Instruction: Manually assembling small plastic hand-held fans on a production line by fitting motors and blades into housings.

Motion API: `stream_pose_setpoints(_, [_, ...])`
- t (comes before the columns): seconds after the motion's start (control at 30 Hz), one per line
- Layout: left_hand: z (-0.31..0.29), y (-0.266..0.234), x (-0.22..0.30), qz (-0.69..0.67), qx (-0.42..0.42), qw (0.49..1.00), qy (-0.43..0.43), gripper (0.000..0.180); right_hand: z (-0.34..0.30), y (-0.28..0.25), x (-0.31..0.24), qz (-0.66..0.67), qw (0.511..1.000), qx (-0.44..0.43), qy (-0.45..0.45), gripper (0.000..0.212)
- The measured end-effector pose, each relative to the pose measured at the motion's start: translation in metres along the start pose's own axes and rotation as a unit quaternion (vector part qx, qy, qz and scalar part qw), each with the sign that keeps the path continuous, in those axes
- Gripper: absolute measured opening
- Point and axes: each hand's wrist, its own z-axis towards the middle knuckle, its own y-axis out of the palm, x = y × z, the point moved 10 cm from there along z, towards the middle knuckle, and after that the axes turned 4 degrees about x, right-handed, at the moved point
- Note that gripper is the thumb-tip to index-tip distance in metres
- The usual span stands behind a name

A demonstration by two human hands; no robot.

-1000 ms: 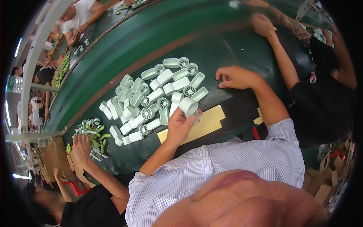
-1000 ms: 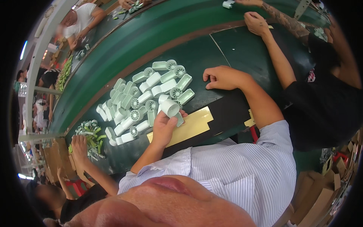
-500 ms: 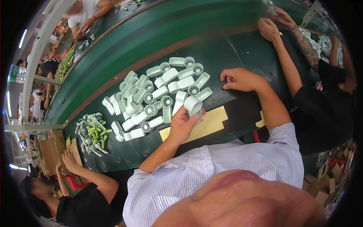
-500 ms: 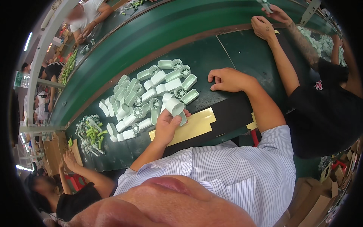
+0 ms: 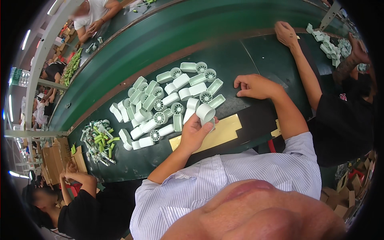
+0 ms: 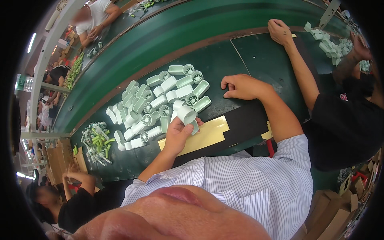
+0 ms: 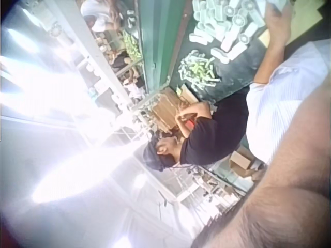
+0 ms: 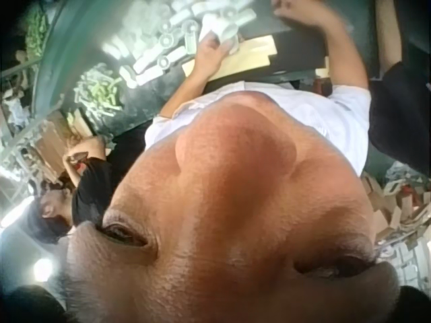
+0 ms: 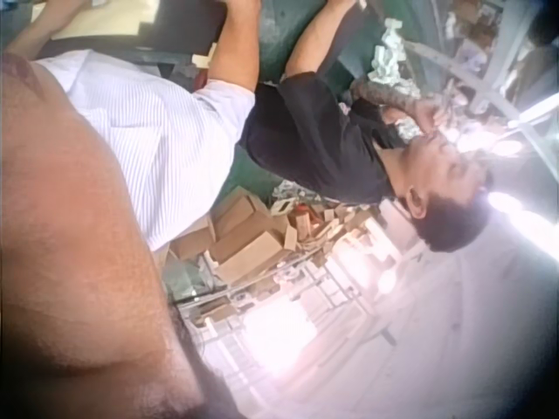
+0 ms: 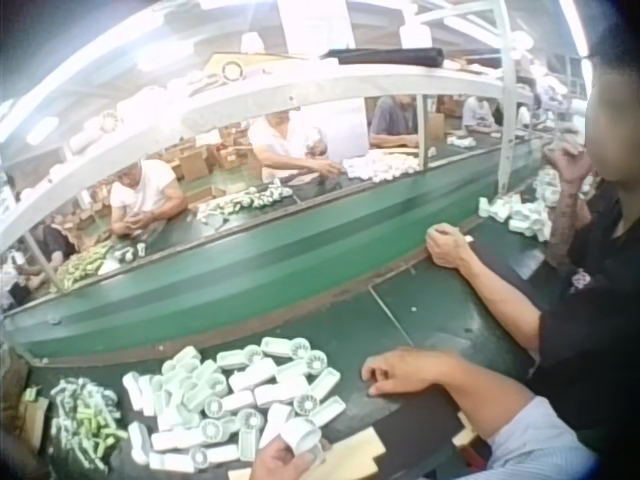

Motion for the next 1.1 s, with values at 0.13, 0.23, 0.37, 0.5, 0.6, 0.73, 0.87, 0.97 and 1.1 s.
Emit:
stream_pose_setpoints(0.13, [0.0000, 0.0000, 0.0006, 0.000, 0.005, 1.000, -0.004, 0.032, 0.0001, -0.0001, 0.0002, 0.002, 1.000, 0.000, -0.001, 0.030])
stream_pose_setpoints(0.23, [0.0013, 0.0006, 0.0014, 0.002, 0.003, 1.000, 0.005, 0.032, -0.0005, -0.0007, 0.0012, 0.005, 1.000, 0.003, -0.008, 0.030])
stream_pose_setpoints(0.37, [0.0013, -0.0001, -0.0002, 0.002, 0.010, 1.000, -0.002, 0.032, -0.0010, -0.0006, 0.0009, 0.008, 1.000, -0.002, 0.002, 0.030])
stream_pose_setpoints(0.5, [0.0017, -0.0002, -0.0011, 0.005, 0.009, 1.000, -0.003, 0.032, -0.0003, -0.0001, 0.0020, 0.002, 1.000, -0.003, -0.001, 0.030])
stream_pose_setpoints(0.6, [0.0014, -0.0004, -0.0009, 0.007, 0.007, 1.000, 0.000, 0.032, -0.0001, 0.0000, 0.0021, 0.002, 1.000, -0.004, -0.002, 0.030])
stream_pose_setpoints(0.73, [0.0002, 0.0007, 0.0004, 0.005, 0.009, 1.000, 0.001, 0.031, 0.0008, 0.0006, 0.0018, 0.003, 1.000, -0.002, -0.006, 0.031])
stream_pose_setpoints(0.87, [0.0002, 0.0004, -0.0005, 0.008, 0.002, 1.000, 0.004, 0.032, 0.0006, 0.0019, 0.0027, 0.000, 1.000, -0.006, -0.008, 0.031])
stream_pose_setpoints(0.97, [0.0002, -0.0016, -0.0031, 0.000, 0.002, 1.000, -0.001, 0.033, 0.0009, 0.0020, 0.0007, 0.003, 1.000, -0.007, -0.004, 0.031])
stream_pose_setpoints(1.1, [-0.0006, -0.0010, -0.0037, 0.018, 0.000, 1.000, -0.002, 0.037, 0.0003, 0.0010, 0.0015, 0.001, 1.000, 0.005, -0.007, 0.029])
